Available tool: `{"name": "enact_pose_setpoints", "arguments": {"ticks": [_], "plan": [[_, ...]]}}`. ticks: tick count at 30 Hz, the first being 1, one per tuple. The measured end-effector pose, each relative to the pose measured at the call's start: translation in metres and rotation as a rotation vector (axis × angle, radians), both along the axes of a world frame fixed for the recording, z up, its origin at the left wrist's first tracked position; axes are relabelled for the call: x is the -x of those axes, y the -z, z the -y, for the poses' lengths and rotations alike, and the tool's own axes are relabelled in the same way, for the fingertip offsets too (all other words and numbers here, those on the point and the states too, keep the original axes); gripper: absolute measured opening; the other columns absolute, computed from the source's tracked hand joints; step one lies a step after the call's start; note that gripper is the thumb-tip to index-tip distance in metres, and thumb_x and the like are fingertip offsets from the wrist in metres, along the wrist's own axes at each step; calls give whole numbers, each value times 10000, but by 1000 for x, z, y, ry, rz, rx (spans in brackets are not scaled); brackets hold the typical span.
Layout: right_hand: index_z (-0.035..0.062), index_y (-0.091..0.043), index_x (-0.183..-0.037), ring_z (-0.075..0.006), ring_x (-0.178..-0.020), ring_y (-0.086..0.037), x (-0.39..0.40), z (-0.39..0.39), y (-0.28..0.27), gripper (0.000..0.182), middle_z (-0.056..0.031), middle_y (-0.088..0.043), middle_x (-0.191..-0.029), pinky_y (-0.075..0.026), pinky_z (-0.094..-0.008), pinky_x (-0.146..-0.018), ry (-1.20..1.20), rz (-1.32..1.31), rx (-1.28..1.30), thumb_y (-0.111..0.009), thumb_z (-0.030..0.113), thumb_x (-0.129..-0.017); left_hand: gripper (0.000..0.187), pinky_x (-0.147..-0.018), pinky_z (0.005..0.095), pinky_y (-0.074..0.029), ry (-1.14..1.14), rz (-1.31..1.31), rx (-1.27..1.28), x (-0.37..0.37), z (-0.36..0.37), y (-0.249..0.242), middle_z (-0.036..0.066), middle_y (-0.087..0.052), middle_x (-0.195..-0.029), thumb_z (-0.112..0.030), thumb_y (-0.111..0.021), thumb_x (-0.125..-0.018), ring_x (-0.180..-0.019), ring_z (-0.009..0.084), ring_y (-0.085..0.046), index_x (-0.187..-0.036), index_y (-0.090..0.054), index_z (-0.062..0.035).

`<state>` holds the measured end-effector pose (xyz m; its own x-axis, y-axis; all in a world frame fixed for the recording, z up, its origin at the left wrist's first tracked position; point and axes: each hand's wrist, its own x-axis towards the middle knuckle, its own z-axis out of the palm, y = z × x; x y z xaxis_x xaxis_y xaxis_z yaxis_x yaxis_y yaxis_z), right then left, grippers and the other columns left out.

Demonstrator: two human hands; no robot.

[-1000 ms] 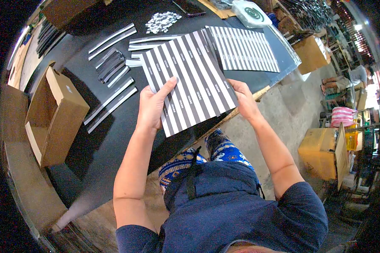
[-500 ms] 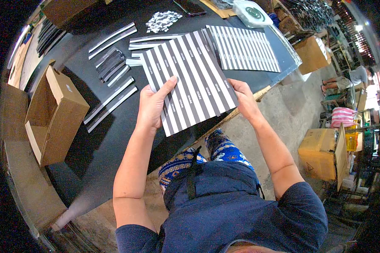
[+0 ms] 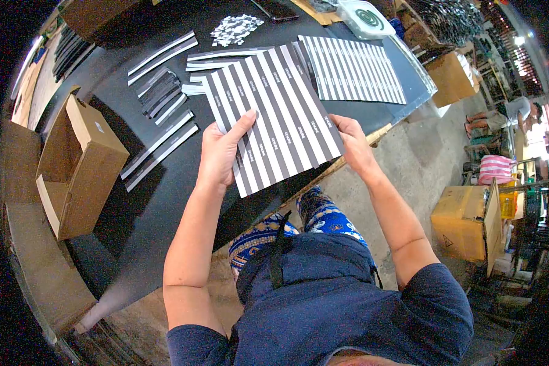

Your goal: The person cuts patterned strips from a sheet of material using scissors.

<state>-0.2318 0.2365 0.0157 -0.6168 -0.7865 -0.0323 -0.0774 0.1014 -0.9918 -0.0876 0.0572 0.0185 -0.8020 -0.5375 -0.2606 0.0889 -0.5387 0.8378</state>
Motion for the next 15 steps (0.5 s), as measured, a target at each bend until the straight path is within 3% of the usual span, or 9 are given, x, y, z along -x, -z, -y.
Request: {"name": "enact_pose_setpoints", "arguments": {"ticks": [9,11,15], "plan": [[-23,-586,-804,-80,-449,-499,2,0,3,236,-26,-557,-595,-379,-220,-418,3,-13,-15,-510,192,-867,277,-632,261,-523,-13,18,8,1,0,1,88,-641,-881,-175,-669,-790,-723,137,-628,-984,-592,7],[-23,-586,-803,-80,-450,-500,3,-1,3,234,-27,-557,-597,-381,-221,-418,0,-24,-29,-511,189,-867,262,-592,273,-559,-41,-13,-19,2,0,1,143,-637,-858,-111,-649,-798,-683,165,-647,-979,-561,57],[-24,-585,-806,-83,-448,-500,1,0,1,232,-29,-559,-600,-388,-220,-423,9,0,-26,-515,189,-865,259,-584,273,-562,-38,-11,-17,2,0,-1,146,-637,-850,-112,-646,-800,-677,167,-648,-974,-560,59]]}}
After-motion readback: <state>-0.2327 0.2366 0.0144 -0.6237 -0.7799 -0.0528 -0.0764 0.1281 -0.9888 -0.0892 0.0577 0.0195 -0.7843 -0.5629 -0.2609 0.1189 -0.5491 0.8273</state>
